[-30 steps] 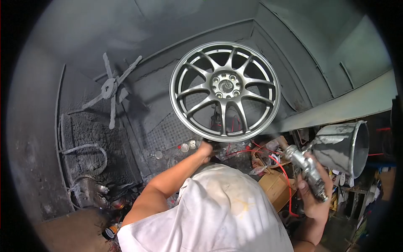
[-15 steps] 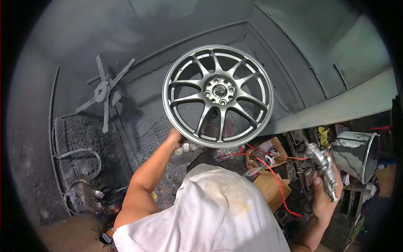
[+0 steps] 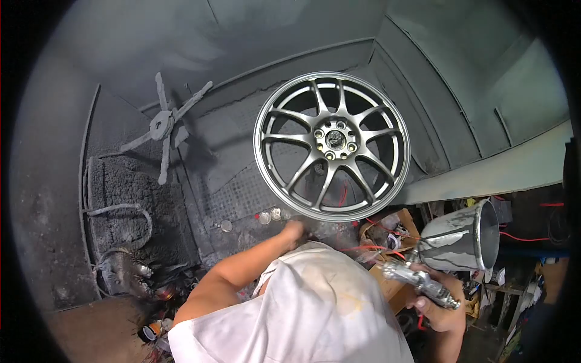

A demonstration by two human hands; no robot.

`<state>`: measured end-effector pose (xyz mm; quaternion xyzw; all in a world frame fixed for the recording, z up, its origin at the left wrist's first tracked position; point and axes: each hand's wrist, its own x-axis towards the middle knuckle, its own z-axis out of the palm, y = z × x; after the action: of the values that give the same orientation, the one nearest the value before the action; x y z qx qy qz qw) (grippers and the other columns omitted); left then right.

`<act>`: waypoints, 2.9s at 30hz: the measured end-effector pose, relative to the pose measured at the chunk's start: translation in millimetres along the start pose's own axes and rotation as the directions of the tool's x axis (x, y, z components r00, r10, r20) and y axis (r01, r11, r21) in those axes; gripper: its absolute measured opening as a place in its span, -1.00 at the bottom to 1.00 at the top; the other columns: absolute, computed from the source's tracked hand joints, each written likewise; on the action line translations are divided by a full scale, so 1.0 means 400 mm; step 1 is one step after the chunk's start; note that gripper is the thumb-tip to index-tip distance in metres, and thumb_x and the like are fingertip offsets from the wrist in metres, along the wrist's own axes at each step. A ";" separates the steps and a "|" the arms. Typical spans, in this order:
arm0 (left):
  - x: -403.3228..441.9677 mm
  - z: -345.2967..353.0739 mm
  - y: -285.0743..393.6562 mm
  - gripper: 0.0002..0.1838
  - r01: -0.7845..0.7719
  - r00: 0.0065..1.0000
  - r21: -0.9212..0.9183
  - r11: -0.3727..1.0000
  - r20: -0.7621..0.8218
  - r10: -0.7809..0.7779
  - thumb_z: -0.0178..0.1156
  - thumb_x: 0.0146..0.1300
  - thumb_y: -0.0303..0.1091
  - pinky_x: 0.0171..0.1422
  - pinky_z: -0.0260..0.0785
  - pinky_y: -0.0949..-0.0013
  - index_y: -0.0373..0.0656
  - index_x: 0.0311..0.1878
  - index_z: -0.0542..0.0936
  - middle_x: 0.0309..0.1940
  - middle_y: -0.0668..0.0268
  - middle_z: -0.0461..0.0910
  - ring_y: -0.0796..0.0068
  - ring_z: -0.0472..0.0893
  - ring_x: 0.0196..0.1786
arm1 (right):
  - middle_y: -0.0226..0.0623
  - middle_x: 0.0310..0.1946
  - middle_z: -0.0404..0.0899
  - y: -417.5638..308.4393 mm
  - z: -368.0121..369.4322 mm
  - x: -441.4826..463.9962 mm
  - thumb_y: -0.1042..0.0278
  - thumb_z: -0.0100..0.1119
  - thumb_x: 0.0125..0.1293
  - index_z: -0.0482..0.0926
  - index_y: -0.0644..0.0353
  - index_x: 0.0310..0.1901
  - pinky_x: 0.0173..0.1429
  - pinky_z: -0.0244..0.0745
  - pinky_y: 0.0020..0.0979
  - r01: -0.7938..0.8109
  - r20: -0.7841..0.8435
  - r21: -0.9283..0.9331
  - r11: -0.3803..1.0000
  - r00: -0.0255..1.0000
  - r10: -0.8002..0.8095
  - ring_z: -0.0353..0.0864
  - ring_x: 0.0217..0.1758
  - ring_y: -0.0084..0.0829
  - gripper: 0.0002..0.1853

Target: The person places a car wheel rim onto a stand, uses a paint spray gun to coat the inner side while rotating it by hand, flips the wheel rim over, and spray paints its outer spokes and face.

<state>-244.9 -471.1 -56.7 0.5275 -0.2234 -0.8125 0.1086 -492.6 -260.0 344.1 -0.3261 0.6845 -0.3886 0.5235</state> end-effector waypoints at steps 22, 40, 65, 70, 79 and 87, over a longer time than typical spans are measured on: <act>0.125 -0.144 0.167 -0.74 -0.213 0.976 -0.005 0.977 -0.043 0.212 -0.03 0.54 -0.27 -0.27 0.51 0.29 -0.10 0.06 0.62 -0.18 0.31 0.71 0.38 0.66 -0.21 | -0.40 -0.30 0.57 -0.005 -0.059 -0.030 0.10 0.38 0.37 0.51 0.40 0.31 -0.26 0.43 -0.58 0.054 -0.409 -0.201 0.978 0.902 -0.134 0.49 -0.33 -0.66 -0.36; 0.132 -0.144 0.077 -0.62 -0.006 0.998 0.268 0.963 -0.060 0.023 -0.08 0.49 -0.42 0.28 0.56 0.10 -0.39 0.20 0.58 0.04 0.11 0.72 0.18 0.70 0.07 | -0.44 -0.28 0.60 -0.037 -0.022 0.061 0.28 0.28 0.41 0.46 0.38 0.40 -0.08 0.45 -0.53 0.213 -0.506 -0.351 0.912 0.776 -0.377 0.51 -0.25 -0.61 -0.41; 0.047 -0.005 0.049 -0.64 0.030 0.996 -0.169 0.985 -0.080 -0.044 -0.02 0.39 -0.58 -0.09 0.62 0.26 -0.38 0.20 0.54 -0.06 0.04 0.64 0.21 0.64 -0.13 | -0.33 -0.33 0.55 0.002 -0.015 0.058 0.08 0.34 0.40 0.31 0.44 0.48 -0.40 0.33 -0.61 0.335 -0.589 -0.167 0.927 0.721 -0.366 0.48 -0.40 -0.61 -0.21; 0.099 -0.150 0.138 -0.82 -0.260 0.960 -0.245 0.934 -0.171 0.222 -0.01 0.33 -0.59 -0.38 0.40 0.33 -0.26 -0.14 0.59 -0.33 0.21 0.57 0.35 0.52 -0.40 | -0.34 -0.37 0.56 -0.005 -0.002 0.057 0.01 0.39 0.35 0.33 0.44 0.46 -0.42 0.32 -0.62 0.348 -0.603 -0.111 0.931 0.721 -0.342 0.49 -0.41 -0.62 -0.16; 0.038 -0.040 0.112 -0.77 -0.283 0.948 -0.291 0.914 -0.229 0.220 0.00 0.54 -0.30 -0.12 0.49 0.23 -0.11 0.06 0.60 -0.13 0.27 0.68 0.35 0.62 -0.18 | -0.29 -0.28 0.68 -0.052 0.067 0.029 0.37 0.38 0.26 0.49 0.43 0.36 -0.18 0.49 -0.53 0.337 -0.208 0.101 0.936 0.927 -0.311 0.57 -0.31 -0.61 -0.36; 0.072 0.045 -0.026 -0.56 -0.379 0.924 -0.467 0.799 -0.139 0.357 0.04 0.36 -0.56 0.02 0.54 0.21 -0.14 0.29 0.50 0.06 0.28 0.63 0.32 0.64 -0.04 | -0.33 -0.23 0.61 0.005 -0.014 0.082 0.22 0.28 0.42 0.30 0.44 0.49 -0.31 0.43 -0.61 0.351 -0.573 -0.149 0.924 0.731 -0.370 0.49 -0.36 -0.68 -0.28</act>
<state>-272.6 -469.3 -79.0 0.4473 -0.1083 -0.7936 0.3978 -506.1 -286.0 327.9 -0.3232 0.7425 -0.5538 0.1938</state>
